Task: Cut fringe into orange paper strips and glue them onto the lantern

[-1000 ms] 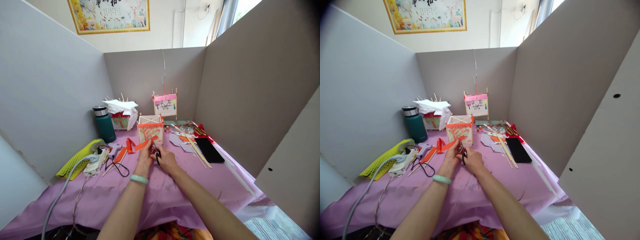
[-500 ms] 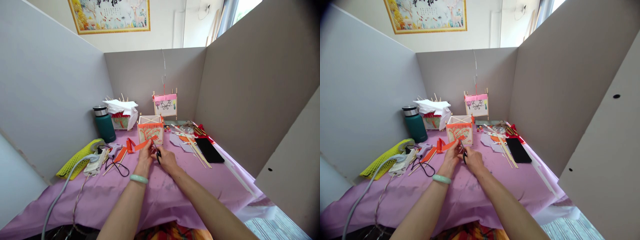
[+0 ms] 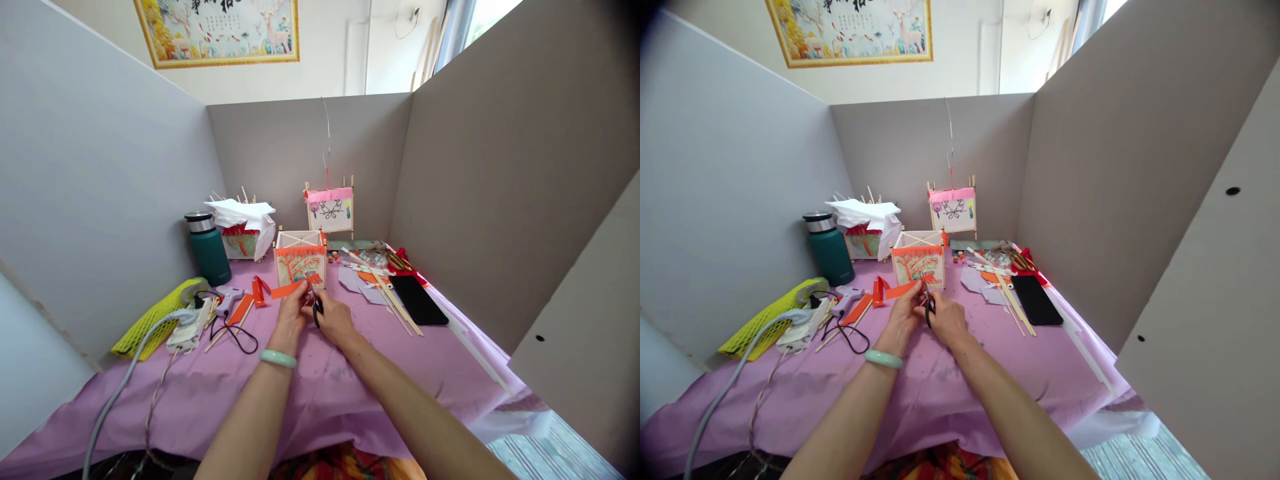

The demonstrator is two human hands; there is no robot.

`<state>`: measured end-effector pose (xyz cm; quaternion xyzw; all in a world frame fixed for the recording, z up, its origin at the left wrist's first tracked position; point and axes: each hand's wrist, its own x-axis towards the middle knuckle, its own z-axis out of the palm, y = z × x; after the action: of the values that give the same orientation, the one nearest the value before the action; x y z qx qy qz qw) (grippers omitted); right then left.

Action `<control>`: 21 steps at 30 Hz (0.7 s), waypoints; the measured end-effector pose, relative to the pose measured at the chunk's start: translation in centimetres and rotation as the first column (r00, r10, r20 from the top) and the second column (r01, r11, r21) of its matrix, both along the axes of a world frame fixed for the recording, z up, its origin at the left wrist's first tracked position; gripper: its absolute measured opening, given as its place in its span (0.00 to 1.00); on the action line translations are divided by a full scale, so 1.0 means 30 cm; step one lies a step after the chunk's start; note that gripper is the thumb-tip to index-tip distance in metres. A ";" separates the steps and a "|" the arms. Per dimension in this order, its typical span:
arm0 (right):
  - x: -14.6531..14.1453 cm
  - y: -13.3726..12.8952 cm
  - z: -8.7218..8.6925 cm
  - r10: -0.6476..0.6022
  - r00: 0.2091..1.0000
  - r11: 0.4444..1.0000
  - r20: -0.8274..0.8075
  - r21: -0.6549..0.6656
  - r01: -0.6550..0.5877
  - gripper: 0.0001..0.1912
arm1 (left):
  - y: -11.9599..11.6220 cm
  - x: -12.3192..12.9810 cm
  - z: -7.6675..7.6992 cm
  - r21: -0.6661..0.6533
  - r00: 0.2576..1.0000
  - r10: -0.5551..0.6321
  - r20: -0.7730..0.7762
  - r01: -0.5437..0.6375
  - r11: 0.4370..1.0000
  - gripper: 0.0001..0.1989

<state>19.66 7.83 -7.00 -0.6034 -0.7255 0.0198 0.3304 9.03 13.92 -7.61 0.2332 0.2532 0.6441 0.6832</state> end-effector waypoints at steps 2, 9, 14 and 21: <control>0.000 0.001 0.000 -0.005 1.000 1.000 0.007 -0.009 0.005 0.18 | -0.001 0.000 0.002 0.003 1.000 -0.006 -0.004 0.006 1.000 0.14; -0.001 -0.001 0.008 -0.013 1.000 1.000 0.016 -0.029 0.014 0.17 | -0.008 -0.001 0.011 0.000 1.000 -0.004 -0.008 0.004 1.000 0.16; -0.001 0.000 0.010 -0.009 1.000 0.999 0.012 -0.034 0.009 0.16 | -0.014 0.000 0.016 -0.010 1.000 0.002 -0.014 -0.002 1.000 0.15; 0.000 0.003 0.007 -0.014 1.000 0.999 0.011 -0.047 0.014 0.17 | -0.023 -0.004 0.031 -0.034 1.000 -0.021 -0.006 0.021 0.999 0.13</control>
<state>19.67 7.92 -6.79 -0.6161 -0.7225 0.0311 0.3123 8.91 13.25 -6.67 0.2261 0.2641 0.6318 0.6928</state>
